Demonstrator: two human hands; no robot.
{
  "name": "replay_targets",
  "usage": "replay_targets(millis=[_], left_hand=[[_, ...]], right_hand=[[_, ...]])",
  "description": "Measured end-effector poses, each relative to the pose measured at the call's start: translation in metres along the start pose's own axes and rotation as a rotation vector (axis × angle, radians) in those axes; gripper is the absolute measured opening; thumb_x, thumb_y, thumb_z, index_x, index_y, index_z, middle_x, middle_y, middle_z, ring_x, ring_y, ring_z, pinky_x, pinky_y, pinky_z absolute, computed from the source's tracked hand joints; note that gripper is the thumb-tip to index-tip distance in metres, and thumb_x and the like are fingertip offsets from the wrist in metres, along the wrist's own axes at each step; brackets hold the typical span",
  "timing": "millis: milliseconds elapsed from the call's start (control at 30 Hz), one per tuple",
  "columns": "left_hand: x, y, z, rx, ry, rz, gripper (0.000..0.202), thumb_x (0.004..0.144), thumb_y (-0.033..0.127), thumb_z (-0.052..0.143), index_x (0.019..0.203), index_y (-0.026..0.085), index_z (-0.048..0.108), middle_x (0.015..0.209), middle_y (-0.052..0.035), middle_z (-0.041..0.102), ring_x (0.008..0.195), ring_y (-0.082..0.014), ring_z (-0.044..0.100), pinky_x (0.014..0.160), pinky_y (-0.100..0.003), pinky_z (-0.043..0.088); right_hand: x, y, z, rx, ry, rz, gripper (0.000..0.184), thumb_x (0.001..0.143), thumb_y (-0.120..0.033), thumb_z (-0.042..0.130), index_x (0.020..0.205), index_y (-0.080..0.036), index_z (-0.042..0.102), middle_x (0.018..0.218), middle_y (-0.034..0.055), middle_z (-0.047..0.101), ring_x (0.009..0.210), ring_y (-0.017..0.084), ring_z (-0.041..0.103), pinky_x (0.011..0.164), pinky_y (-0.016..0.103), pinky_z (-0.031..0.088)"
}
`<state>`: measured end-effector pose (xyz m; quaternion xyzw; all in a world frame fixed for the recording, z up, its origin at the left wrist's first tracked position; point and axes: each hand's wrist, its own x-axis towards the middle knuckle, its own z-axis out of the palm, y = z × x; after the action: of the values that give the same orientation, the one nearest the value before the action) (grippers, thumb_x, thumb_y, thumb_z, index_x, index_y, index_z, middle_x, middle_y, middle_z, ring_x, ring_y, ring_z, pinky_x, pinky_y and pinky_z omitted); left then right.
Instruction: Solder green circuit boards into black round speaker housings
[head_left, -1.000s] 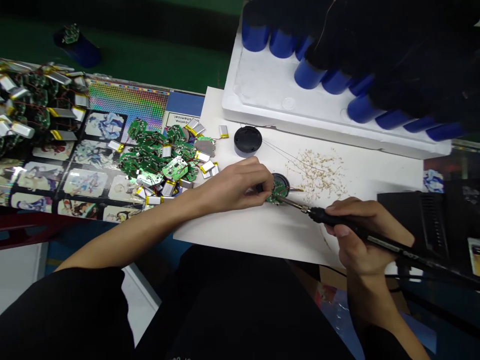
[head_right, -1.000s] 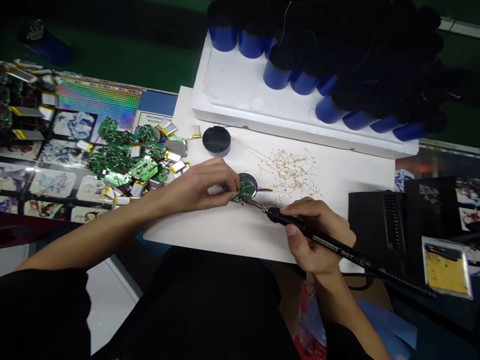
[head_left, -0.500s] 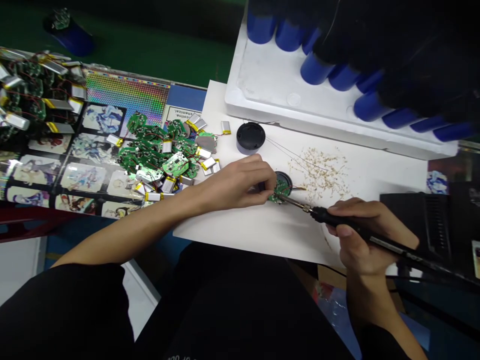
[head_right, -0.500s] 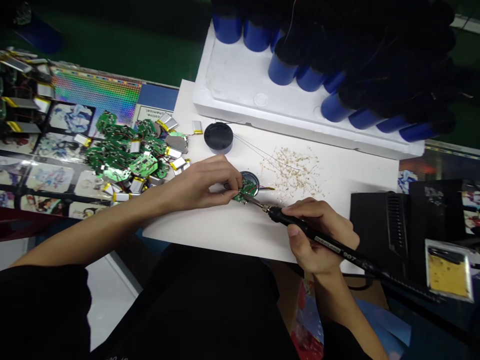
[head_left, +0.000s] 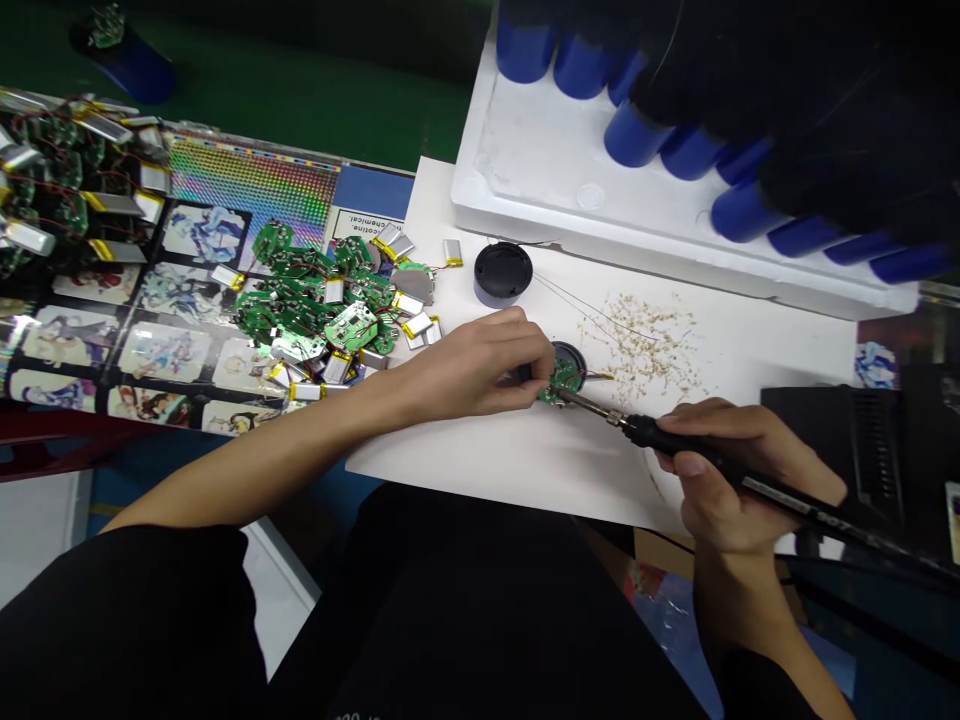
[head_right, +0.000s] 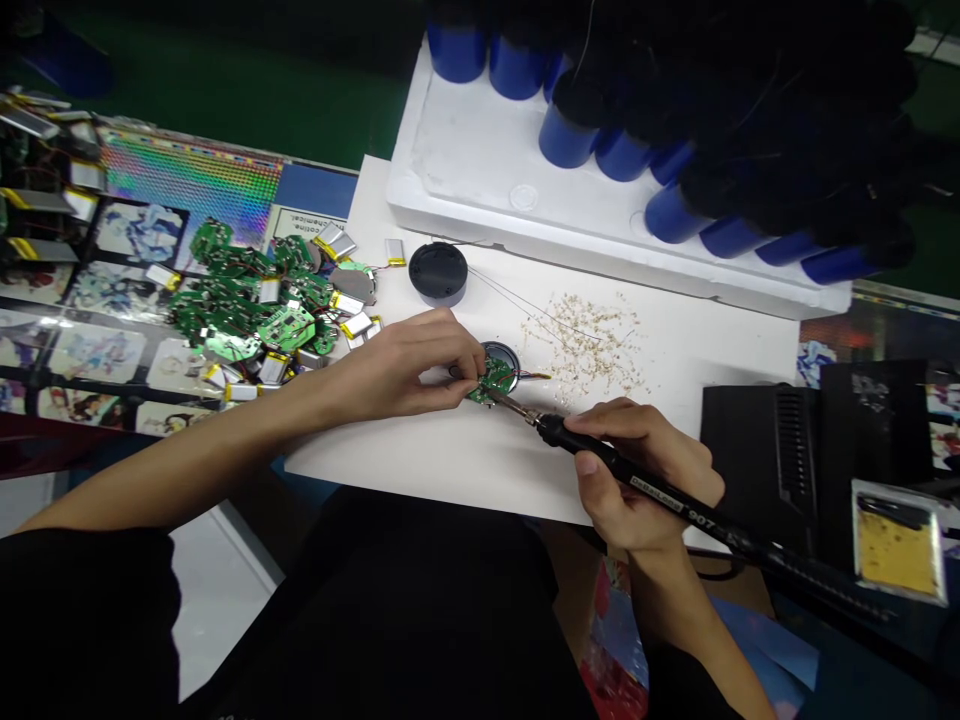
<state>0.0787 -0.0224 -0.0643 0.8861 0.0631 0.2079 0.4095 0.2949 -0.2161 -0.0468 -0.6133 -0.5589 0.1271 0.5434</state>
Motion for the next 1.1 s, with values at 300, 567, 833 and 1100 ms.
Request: replay_targets(millis=[300,567,833,1100], left_hand=[[0.0,0.001,0.0,0.003,-0.007,-0.007,0.011,0.101,0.016,0.059,0.094,0.021,0.065,0.102,-0.0063,0.077,0.1,-0.0207,0.066,0.091,-0.035,0.053],[0.001,0.001,0.0,-0.002,0.004,0.014,0.011,0.101,0.015,0.06,0.093,0.02,0.065,0.102,-0.0064,0.077,0.099,-0.0208,0.066,0.09,-0.035,0.053],[0.0,0.0,0.0,0.004,-0.007,0.007,0.011,0.101,0.015,0.059,0.093,0.021,0.064,0.101,-0.0062,0.076,0.098,-0.0206,0.065,0.09,-0.035,0.052],[0.001,0.0,0.001,0.006,0.005,0.019,0.01,0.1,0.014,0.06,0.094,0.02,0.065,0.101,-0.0063,0.077,0.097,-0.0202,0.065,0.09,-0.034,0.051]], right_hand=[[0.001,-0.002,-0.002,-0.038,-0.003,-0.017,0.011,0.089,-0.029,0.077,0.098,-0.026,0.08,0.078,0.0034,0.077,0.058,0.024,0.07,0.045,0.037,0.052],[0.002,-0.004,-0.003,-0.043,-0.034,-0.04,0.012,0.091,-0.032,0.078,0.101,-0.026,0.08,0.078,0.0045,0.078,0.059,0.023,0.071,0.046,0.036,0.052],[0.004,-0.005,-0.004,-0.044,0.198,-0.055,0.014,0.088,-0.034,0.083,0.098,-0.025,0.084,0.076,0.0031,0.075,0.06,0.023,0.068,0.048,0.039,0.05],[0.006,-0.008,0.019,0.118,0.209,0.007,0.035,0.105,-0.046,0.066,0.136,-0.029,0.072,0.107,0.0073,0.083,0.068,0.024,0.079,0.045,0.036,0.059]])
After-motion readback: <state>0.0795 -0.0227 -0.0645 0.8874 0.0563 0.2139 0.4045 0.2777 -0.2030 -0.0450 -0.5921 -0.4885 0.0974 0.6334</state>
